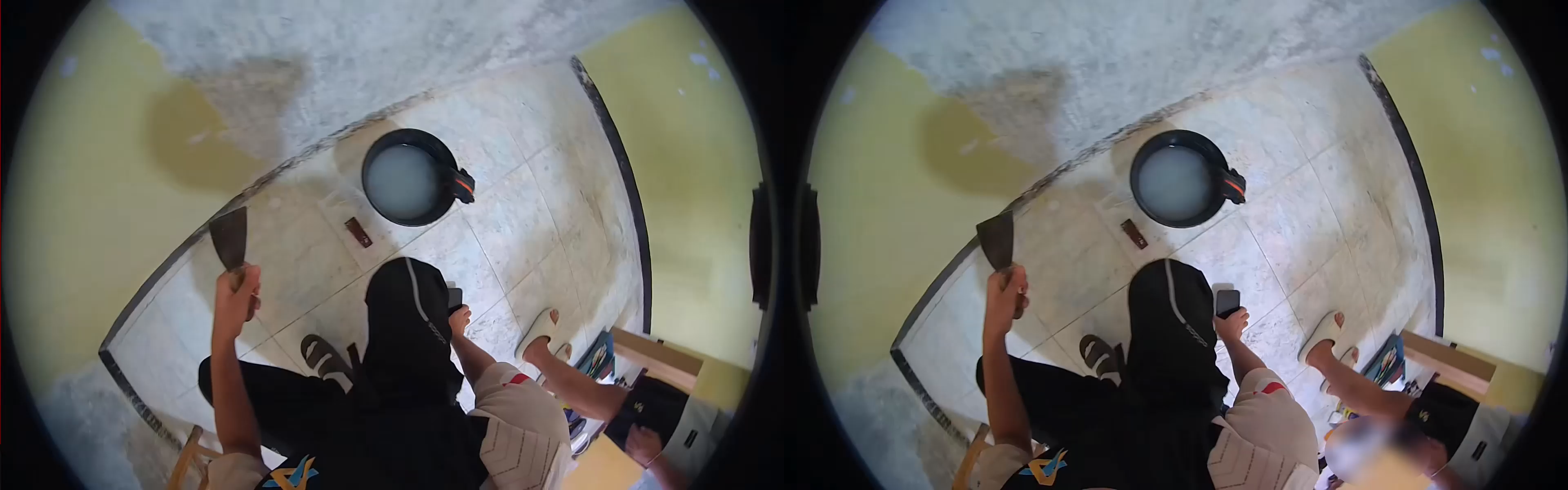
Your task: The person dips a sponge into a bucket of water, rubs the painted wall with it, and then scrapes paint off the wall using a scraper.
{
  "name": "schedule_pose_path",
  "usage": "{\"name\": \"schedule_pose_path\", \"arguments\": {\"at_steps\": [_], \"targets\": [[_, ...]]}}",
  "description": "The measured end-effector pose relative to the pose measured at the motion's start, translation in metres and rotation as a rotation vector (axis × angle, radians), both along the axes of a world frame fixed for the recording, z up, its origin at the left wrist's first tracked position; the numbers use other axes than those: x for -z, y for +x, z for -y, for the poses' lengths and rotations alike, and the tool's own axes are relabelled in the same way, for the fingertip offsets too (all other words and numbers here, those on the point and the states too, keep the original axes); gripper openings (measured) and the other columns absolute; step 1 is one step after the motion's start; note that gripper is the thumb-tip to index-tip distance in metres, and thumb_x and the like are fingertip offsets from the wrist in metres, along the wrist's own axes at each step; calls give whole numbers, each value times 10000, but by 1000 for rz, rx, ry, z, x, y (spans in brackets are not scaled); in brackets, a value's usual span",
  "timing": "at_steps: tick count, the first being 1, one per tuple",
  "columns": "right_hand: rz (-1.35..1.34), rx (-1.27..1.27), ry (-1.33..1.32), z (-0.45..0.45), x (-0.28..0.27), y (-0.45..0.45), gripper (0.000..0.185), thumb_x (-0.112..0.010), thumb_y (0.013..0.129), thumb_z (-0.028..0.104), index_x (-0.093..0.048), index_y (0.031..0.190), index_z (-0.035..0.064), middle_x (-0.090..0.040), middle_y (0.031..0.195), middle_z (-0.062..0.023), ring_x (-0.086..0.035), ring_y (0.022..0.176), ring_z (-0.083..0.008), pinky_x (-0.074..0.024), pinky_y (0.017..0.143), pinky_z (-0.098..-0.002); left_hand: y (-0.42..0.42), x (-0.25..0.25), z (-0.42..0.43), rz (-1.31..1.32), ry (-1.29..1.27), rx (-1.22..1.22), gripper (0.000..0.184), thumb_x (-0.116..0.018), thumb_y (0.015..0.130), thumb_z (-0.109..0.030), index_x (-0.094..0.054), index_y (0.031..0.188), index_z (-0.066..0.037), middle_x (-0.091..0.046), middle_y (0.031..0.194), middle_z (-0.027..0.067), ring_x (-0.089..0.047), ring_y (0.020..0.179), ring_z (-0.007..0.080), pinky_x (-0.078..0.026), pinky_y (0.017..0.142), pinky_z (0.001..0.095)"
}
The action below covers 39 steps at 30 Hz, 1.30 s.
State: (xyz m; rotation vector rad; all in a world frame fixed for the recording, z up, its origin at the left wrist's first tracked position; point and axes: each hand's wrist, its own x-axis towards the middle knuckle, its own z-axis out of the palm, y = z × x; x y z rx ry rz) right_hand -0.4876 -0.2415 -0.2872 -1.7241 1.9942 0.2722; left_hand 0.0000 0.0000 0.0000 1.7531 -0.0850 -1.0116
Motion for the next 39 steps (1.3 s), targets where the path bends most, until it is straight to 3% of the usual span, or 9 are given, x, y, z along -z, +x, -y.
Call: {"name": "schedule_pose_path", "arguments": {"at_steps": [7, 9, 19, 21, 23, 26, 29, 35, 39], "targets": [[-116, -50, 58, -68, -10, -61, 795, -859, 736, 336, -386, 1284, 8, -485, 1289, -240, -507, 1230, -508, -505, 967, -601, -13, 18, 28, 15, -14, 120, 257, -686, 1009, -258, -569, 863, -82, -538, 696, -19, -498, 527, 64, -465, 482, 252], [-175, 73, 122, -89, 1, -80, 972, -929, 621, 443, -393, 1310, 16, -462, 1311, -224, -518, 1224, -465, -537, 967, -558, -19, 18, 37, -26, 39, 134, 250, -686, 1009, -258, -575, 874, -79, -542, 698, -17, -503, 541, 63, -477, 490, 255], [-178, 399, 66, -120, 12, -64, 1285, -876, 703, 550, -144, 1586, -30, -423, 1376, -292, -430, 1305, -495, -362, 1104, -585, -17, 33, 61, 88, -75, 174, 296, -648, 1024, -347, -552, 905, -94, -544, 746, -6, -542, 622, 81, -490, 500, 272], [187, 313, -201, -79, 14, -49, 1113, -828, 780, 524, -272, 1563, -38, -454, 1382, -320, -369, 1362, -474, -273, 1163, -554, -18, 28, 64, 99, -149, 114, 320, -644, 1023, -372, -548, 895, -95, -546, 748, 1, -548, 616, 92, -492, 500, 282], [411, -48, -423, -2, 1, -1, 739, -739, 929, 401, -448, 1467, -15, -486, 1413, -266, -459, 1312, -423, -362, 1130, -519, -17, 25, 67, 36, -271, 127, 378, -637, 1015, -433, -548, 871, -94, -545, 737, 11, -548, 558, 121, -490, 487, 293], [833, -158, -382, 116, -115, 133, 780, -806, 883, 389, -455, 1455, -8, -483, 1328, -215, -536, 1094, -345, -494, 946, -388, -11, 37, 63, 5, -134, 117, 429, -632, 1007, -480, -558, 841, -92, -544, 722, 13, -551, 521, 138, -489, 476, 294], [775, -485, -729, 183, -148, 215, 868, -845, 820, 396, -426, 1469, 0, -483, 1310, -293, -544, 1160, -449, -464, 990, -537, -19, 25, 67, -36, -55, 108, 457, -663, 983, -501, -569, 808, -89, -540, 704, 8, -558, 552, 116, -590, 549, 327], [554, -473, -420, 205, -147, 237, 559, -780, 834, 224, -534, 1303, 45, -568, 1174, -265, -590, 1086, -468, -486, 959, -536, -20, 16, 52, -18, -251, 70, 411, -667, 996, -457, -559, 871, -81, -515, 717, -30, -543, 608, 58, -613, 593, 320], [552, -590, -688, 192, -186, 238, 490, -763, 790, 189, -587, 1228, 60, -598, 1140, -199, -616, 1044, -429, -532, 871, -505, -25, 7, 47, 73, -160, 33, 409, -670, 994, -460, -569, 894, -76, -499, 697, -35, -528, 571, 53, -603, 580, 299]]}}
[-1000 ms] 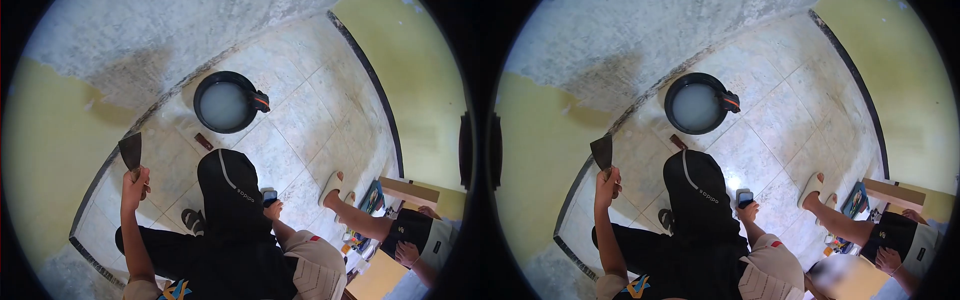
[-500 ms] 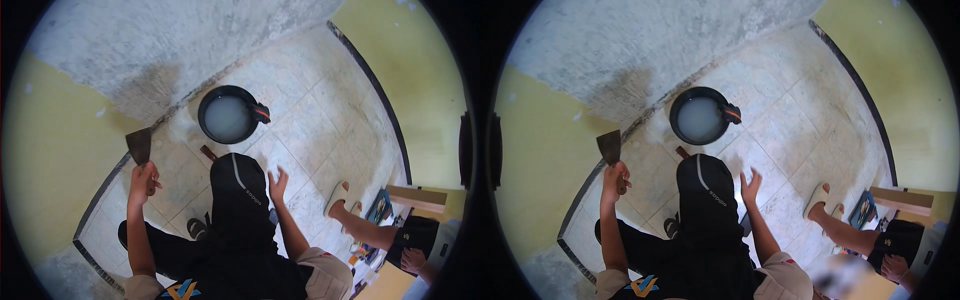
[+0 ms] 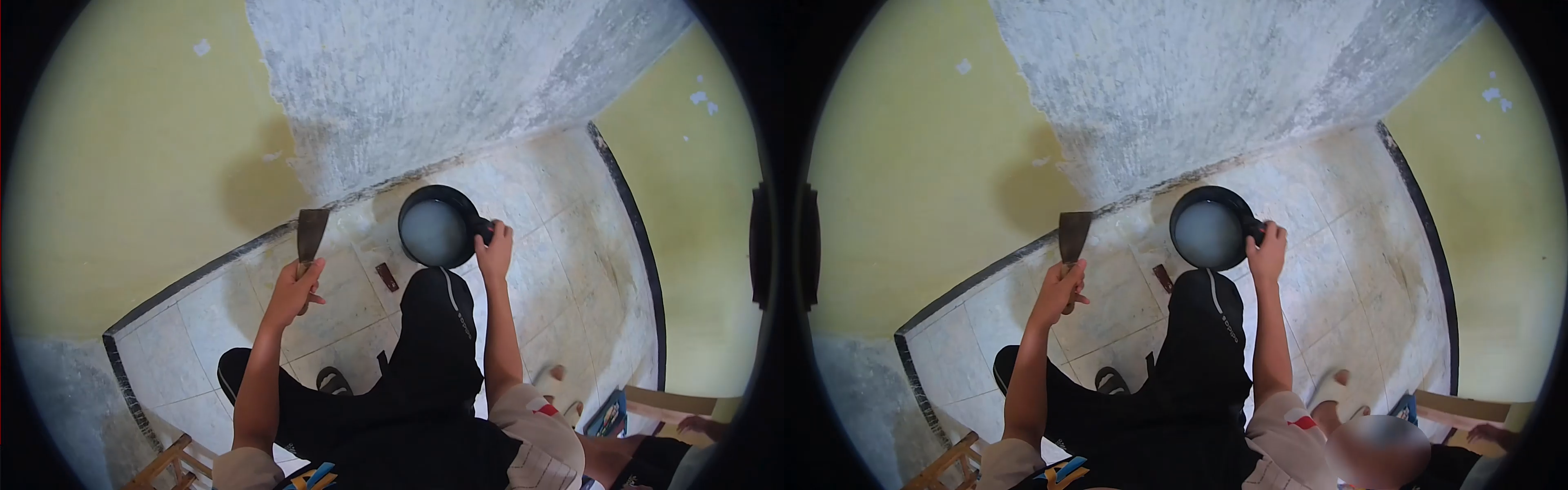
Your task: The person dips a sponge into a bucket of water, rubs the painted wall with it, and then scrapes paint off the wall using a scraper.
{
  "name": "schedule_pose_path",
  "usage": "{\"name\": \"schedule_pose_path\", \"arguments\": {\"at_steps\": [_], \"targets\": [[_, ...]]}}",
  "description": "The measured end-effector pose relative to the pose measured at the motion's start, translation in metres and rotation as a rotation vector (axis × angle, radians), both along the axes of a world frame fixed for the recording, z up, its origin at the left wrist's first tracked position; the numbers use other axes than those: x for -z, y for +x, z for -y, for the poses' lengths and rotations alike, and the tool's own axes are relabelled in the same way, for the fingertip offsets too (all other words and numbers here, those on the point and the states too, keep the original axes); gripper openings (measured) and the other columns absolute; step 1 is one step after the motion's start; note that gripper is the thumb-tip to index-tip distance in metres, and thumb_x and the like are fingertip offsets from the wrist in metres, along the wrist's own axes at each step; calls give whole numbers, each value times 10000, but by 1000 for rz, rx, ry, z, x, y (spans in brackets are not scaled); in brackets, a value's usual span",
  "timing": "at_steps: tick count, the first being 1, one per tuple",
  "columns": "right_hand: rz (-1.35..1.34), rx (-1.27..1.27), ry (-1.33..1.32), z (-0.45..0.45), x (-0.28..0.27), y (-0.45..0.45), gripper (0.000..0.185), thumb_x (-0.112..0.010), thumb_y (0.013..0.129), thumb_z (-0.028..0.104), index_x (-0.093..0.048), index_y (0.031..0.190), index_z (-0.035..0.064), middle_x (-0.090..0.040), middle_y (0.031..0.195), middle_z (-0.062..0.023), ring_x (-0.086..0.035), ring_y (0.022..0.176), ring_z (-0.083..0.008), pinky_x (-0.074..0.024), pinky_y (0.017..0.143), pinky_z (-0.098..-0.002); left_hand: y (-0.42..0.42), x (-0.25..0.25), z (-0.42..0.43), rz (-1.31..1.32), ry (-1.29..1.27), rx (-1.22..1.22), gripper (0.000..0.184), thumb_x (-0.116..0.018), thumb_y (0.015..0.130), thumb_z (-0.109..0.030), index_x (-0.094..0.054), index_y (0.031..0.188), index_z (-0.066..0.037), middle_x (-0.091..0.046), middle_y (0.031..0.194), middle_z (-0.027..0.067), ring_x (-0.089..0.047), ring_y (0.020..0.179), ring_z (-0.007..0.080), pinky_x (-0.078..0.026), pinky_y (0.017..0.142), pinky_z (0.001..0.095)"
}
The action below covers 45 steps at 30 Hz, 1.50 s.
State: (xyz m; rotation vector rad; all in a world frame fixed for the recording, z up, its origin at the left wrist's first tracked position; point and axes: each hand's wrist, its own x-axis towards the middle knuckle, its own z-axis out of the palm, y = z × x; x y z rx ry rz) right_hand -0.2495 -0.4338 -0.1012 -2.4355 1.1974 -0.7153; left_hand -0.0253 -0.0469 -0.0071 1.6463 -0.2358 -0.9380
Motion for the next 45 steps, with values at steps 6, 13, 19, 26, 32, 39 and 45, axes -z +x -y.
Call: {"name": "schedule_pose_path", "arguments": {"at_steps": [6, 13, 19, 26, 32, 39, 45], "targets": [[-412, -426, 192, 9, 45, 69, 491, -827, 711, 273, -647, 1138, 109, -678, 1118, -199, -670, 1047, -421, -551, 910, -506, -4, -4, 7, 13, 17, 7, 421, -680, 985, -466, -577, 893, -68, -480, 675, -41, -504, 549, 43, -595, 570, 286], [-557, -502, 314, 34, 112, 96, 498, -820, 708, 277, -708, 1143, 62, -697, 1188, -213, -675, 1115, -390, -540, 992, -469, -5, 2, 5, 49, 55, 30, 421, -651, 997, -483, -566, 885, -87, -504, 695, -35, -510, 555, 48, -597, 569, 293], [-328, -316, 432, 30, 102, 90, 548, -802, 724, 251, -711, 1230, 62, -737, 1119, -218, -724, 1006, -352, -561, 936, -426, 0, 2, 4, 55, 69, 15, 426, -647, 998, -487, -554, 860, -95, -496, 693, -34, -501, 562, 49, -592, 564, 291], [88, -332, 934, 23, 55, 74, 325, -690, 809, 81, -722, 1130, 38, -717, 863, -109, -652, 616, -171, -540, 527, -316, 5, 9, 3, 51, 63, 19, 456, -668, 975, -517, -584, 889, -77, -476, 690, -43, -498, 569, 47, -587, 567, 284], [316, -198, 1169, 5, -7, 84, 212, -768, 881, 226, -658, 926, 49, -679, 787, -62, -602, 560, -128, -461, 431, -281, 10, 12, 9, 85, 30, 30, 467, -669, 969, -524, -585, 875, -74, -462, 697, -44, -502, 588, 52, -584, 572, 287], [314, -64, 1026, 6, -13, 101, 227, -729, 857, 265, -668, 891, 49, -672, 736, -58, -575, 497, -136, -395, 397, -273, 16, 11, 15, 96, 21, 23, 470, -669, 968, -526, -590, 879, -71, -435, 698, -50, -485, 591, 54, -587, 573, 290], [314, -13, 962, 3, -4, 106, 219, -679, 863, 260, -675, 888, 43, -668, 725, -60, -561, 473, -144, -400, 394, -289, 16, -3, 16, 88, -10, 8, 481, -664, 972, -517, -619, 933, -40, -449, 704, -40, -508, 628, 70, -590, 560, 302]]}}
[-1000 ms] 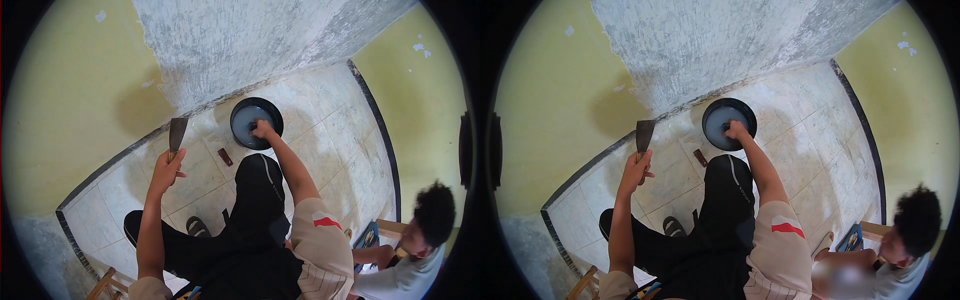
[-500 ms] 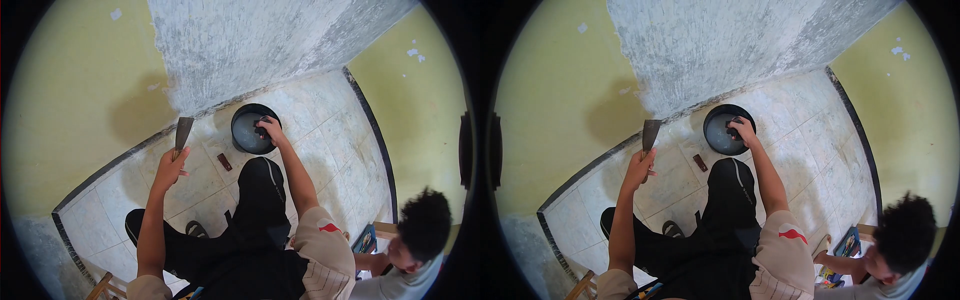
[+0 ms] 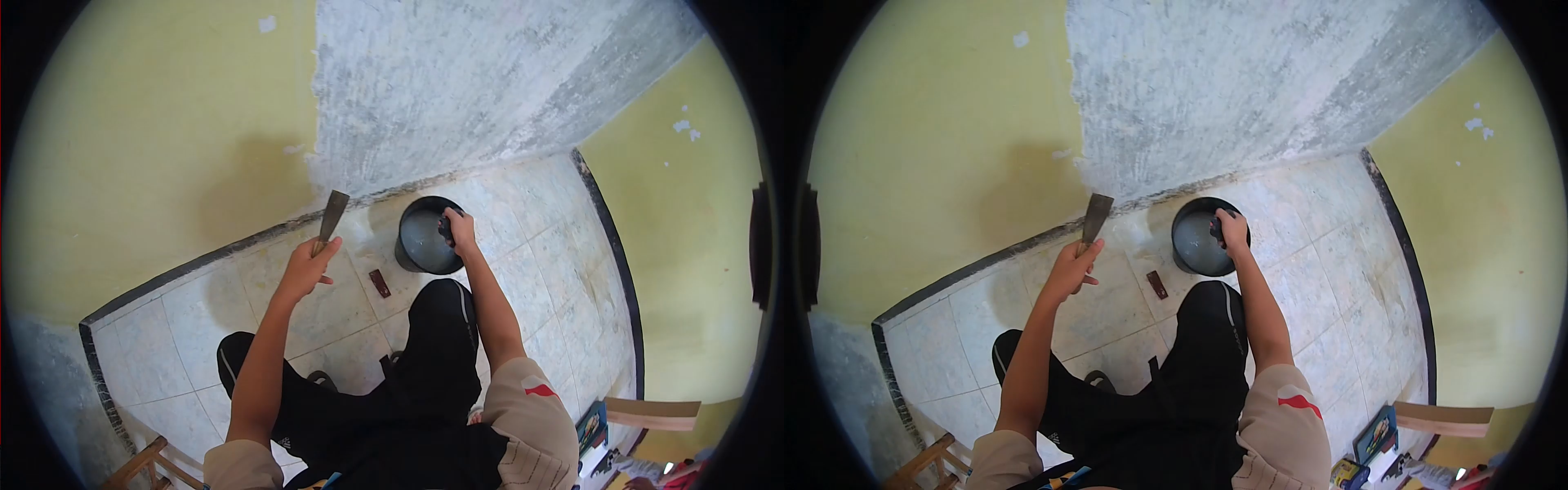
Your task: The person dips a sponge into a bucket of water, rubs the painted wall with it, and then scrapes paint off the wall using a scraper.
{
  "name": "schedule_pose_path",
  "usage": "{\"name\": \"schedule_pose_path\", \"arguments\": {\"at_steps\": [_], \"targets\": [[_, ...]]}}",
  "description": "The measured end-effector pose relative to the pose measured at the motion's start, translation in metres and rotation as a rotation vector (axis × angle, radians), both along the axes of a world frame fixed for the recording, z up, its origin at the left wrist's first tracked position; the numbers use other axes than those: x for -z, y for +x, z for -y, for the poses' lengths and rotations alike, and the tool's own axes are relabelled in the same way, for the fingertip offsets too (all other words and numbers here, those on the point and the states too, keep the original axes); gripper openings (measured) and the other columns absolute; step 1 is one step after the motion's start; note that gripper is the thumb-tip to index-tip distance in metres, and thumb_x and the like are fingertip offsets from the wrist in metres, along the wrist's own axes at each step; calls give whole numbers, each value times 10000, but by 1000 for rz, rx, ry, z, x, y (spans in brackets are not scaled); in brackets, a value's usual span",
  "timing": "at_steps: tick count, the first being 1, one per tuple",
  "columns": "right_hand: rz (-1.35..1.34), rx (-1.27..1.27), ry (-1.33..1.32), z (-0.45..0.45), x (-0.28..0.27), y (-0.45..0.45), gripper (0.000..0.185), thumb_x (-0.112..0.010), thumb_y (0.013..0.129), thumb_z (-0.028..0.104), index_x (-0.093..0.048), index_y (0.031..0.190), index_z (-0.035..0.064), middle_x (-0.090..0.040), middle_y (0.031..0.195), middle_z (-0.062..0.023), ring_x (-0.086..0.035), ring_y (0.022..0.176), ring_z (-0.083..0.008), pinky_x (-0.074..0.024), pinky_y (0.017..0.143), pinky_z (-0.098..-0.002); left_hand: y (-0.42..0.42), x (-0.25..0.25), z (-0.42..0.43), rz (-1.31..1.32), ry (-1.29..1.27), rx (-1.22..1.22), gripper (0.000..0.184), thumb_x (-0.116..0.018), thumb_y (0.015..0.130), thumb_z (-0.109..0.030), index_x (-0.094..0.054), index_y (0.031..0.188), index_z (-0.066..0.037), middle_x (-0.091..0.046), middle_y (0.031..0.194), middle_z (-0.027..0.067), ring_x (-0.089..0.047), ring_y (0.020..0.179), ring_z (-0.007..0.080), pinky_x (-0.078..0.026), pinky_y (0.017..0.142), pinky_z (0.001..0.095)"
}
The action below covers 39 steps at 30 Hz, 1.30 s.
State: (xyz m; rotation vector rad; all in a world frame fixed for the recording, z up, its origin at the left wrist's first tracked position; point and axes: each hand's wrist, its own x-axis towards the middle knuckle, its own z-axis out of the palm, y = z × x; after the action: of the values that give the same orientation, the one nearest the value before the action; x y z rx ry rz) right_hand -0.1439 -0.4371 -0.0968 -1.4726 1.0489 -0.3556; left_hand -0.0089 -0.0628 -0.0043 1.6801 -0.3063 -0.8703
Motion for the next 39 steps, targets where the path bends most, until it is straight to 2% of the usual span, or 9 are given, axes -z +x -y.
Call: {"name": "schedule_pose_path", "arguments": {"at_steps": [11, 18, 19, 21, 24, 27, 30, 34, 39], "targets": [[405, -107, 257, -20, -23, -19, 241, -669, 944, 218, -587, 1077, 35, -649, 917, -86, -643, 748, -181, -554, 576, -340, 10, 11, -17, -33, 9, -44, 470, -672, 964, -506, -593, 898, -48, -469, 726, -30, -511, 638, 87, -598, 586, 323], [819, -177, -592, -79, -170, 73, 613, -743, 944, 100, -423, 1459, 15, -589, 1168, -110, -628, 860, -141, -529, 651, -258, 27, 32, -16, -7, -9, -31, 469, -667, 965, -530, -568, 878, -80, -484, 730, -19, -523, 612, 89, -609, 602, 339], [808, -208, -647, -94, -212, 86, 651, -750, 937, 110, -400, 1478, 23, -583, 1171, -125, -623, 926, -161, -525, 755, -273, 28, 32, -16, -23, -10, -6, 464, -662, 972, -530, -573, 902, -80, -499, 758, -8, -530, 629, 94, -612, 618, 344], [936, -186, -1220, -94, -272, 130, 532, -752, 929, 121, -509, 1391, 13, -583, 1161, -145, -600, 1017, -214, -491, 906, -330, 25, 21, -15, -7, -4, -7, 481, -649, 972, -553, -568, 895, -85, -498, 756, -6, -534, 623, 94, -611, 611, 345], [1132, -182, -1315, -114, -377, 185, 433, -728, 926, 126, -548, 1302, 7, -570, 1121, -147, -565, 1024, -289, -472, 924, -375, 25, 22, -15, -57, -52, 23, 500, -649, 966, -561, -600, 973, -63, -489, 714, -18, -528, 595, 96, -603, 567, 349], [1133, -156, -1604, -138, -480, 220, 544, -671, 917, 227, -471, 1378, 19, -525, 1228, -229, -406, 1241, -389, -476, 974, -451, 24, 30, -13, -72, -93, -36, 432, -636, 985, -497, -581, 1039, -72, -495, 741, -16, -520, 614, 95, -586, 565, 346], [1227, -82, -1737, -141, -555, 263, 521, -673, 909, 243, -494, 1364, 63, -534, 1217, -222, -476, 1212, -413, -516, 918, -473, 25, 26, -24, -129, -125, -93, 319, -604, 991, -388, -556, 1089, -88, -495, 769, -10, -512, 632, 101, -541, 555, 337], [1104, 4, -1879, -162, -609, 267, 477, -690, 885, 302, -558, 1307, 124, -558, 1222, -212, -613, 1094, -363, -537, 888, -428, 29, 26, -57, -188, -142, -145, 248, -571, 973, -317, -546, 1088, -99, -496, 783, -1, -508, 643, 108, -488, 547, 322], [976, -33, -1804, -198, -600, 271, 304, -684, 865, 243, -611, 1112, 81, -575, 1028, -171, -600, 1024, -361, -523, 833, -453, 38, 11, -79, -209, -235, -260, 254, -565, 965, -330, -548, 1073, -101, -508, 795, 10, -512, 654, 115, -461, 536, 311]]}}
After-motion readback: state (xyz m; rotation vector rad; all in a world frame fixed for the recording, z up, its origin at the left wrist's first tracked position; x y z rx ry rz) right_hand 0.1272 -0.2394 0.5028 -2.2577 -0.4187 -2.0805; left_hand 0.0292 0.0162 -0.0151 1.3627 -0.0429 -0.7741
